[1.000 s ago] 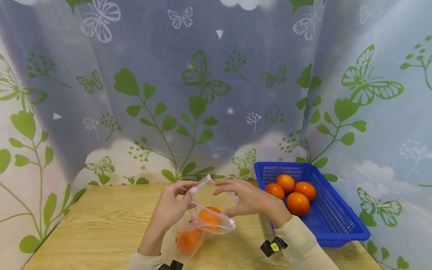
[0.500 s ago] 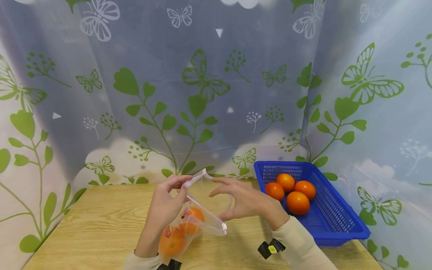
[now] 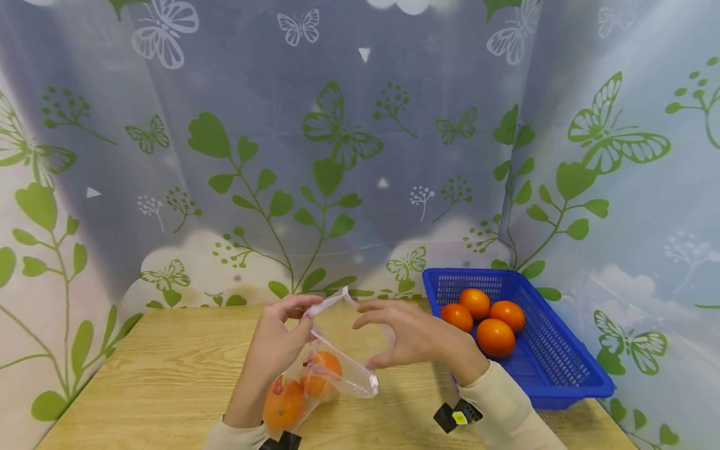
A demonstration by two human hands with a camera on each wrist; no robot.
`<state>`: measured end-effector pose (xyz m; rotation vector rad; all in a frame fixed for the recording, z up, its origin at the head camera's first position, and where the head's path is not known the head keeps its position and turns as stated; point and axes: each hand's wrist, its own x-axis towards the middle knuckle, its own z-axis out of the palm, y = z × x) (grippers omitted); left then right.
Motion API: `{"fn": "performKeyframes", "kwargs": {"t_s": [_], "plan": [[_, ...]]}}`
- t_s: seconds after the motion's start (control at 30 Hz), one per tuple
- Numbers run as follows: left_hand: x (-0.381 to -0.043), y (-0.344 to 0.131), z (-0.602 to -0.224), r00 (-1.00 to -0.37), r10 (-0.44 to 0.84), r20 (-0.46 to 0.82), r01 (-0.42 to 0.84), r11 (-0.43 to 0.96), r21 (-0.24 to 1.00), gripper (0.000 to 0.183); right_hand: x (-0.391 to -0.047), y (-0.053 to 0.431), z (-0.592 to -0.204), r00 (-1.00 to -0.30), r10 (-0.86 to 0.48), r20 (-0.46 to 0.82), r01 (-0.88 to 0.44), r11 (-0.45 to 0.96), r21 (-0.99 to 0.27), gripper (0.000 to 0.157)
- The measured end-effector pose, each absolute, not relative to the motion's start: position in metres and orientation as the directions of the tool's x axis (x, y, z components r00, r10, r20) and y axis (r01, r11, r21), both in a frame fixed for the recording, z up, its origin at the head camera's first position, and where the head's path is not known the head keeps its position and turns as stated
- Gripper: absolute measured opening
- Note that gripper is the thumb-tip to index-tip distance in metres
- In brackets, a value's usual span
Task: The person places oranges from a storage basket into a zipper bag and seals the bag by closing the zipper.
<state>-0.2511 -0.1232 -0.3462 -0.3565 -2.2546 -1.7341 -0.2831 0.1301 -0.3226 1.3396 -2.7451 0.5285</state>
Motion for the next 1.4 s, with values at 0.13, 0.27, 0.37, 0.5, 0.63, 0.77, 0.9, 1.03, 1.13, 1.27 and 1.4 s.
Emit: {"fn": "performKeyframes", "kwargs": {"t_s": [0.13, 0.27, 0.37, 0.5, 0.63, 0.77, 0.9, 1.03, 1.13, 1.27, 1.4], "plan": [[-0.252, -0.123, -0.348, -0.939, 0.047, 0.342, 0.342, 0.264, 0.902, 0.029, -0.285, 0.134, -0.32, -0.613, -0.771, 0.173, -0.778, 0.549, -0.307, 0.053], [-0.253, -0.121, -0.35, -0.94, 0.057, 0.336, 0.338, 0.281, 0.898, 0.03, -0.286, 0.137, -0.321, -0.596, -0.784, 0.175, -0.788, 0.529, -0.315, 0.05], [-0.254, -0.119, -0.351, -0.94, 0.06, 0.337, 0.34, 0.286, 0.896, 0.03, -0.287, 0.138, -0.321, -0.591, -0.788, 0.175, -0.791, 0.523, -0.317, 0.048], [-0.255, -0.118, -0.35, -0.938, 0.066, 0.339, 0.343, 0.29, 0.893, 0.03, -0.289, 0.14, -0.32, -0.597, -0.784, 0.171, -0.786, 0.529, -0.32, 0.047], [-0.255, -0.118, -0.348, -0.94, 0.068, 0.335, 0.34, 0.293, 0.894, 0.031, -0.29, 0.141, -0.321, -0.603, -0.779, 0.173, -0.782, 0.534, -0.321, 0.046], [-0.255, -0.118, -0.349, -0.943, 0.062, 0.328, 0.331, 0.285, 0.899, 0.03, -0.29, 0.142, -0.322, -0.602, -0.779, 0.176, -0.781, 0.528, -0.334, 0.046], [-0.254, -0.119, -0.351, -0.944, 0.056, 0.327, 0.329, 0.273, 0.904, 0.03, -0.29, 0.142, -0.323, -0.597, -0.783, 0.174, -0.783, 0.523, -0.336, 0.046], [-0.254, -0.12, -0.353, -0.942, 0.056, 0.332, 0.334, 0.272, 0.902, 0.031, -0.29, 0.143, -0.322, -0.597, -0.782, 0.178, -0.784, 0.523, -0.334, 0.046], [-0.256, -0.12, -0.352, -0.938, 0.061, 0.34, 0.343, 0.278, 0.897, 0.03, -0.291, 0.144, -0.322, -0.6, -0.779, 0.181, -0.782, 0.523, -0.339, 0.045], [-0.257, -0.12, -0.353, -0.94, 0.061, 0.336, 0.339, 0.284, 0.897, 0.03, -0.292, 0.145, -0.323, -0.598, -0.782, 0.177, -0.781, 0.519, -0.349, 0.045], [-0.257, -0.119, -0.354, -0.943, 0.051, 0.327, 0.328, 0.284, 0.901, 0.03, -0.292, 0.146, -0.325, -0.595, -0.784, 0.178, -0.784, 0.515, -0.347, 0.045]]}}
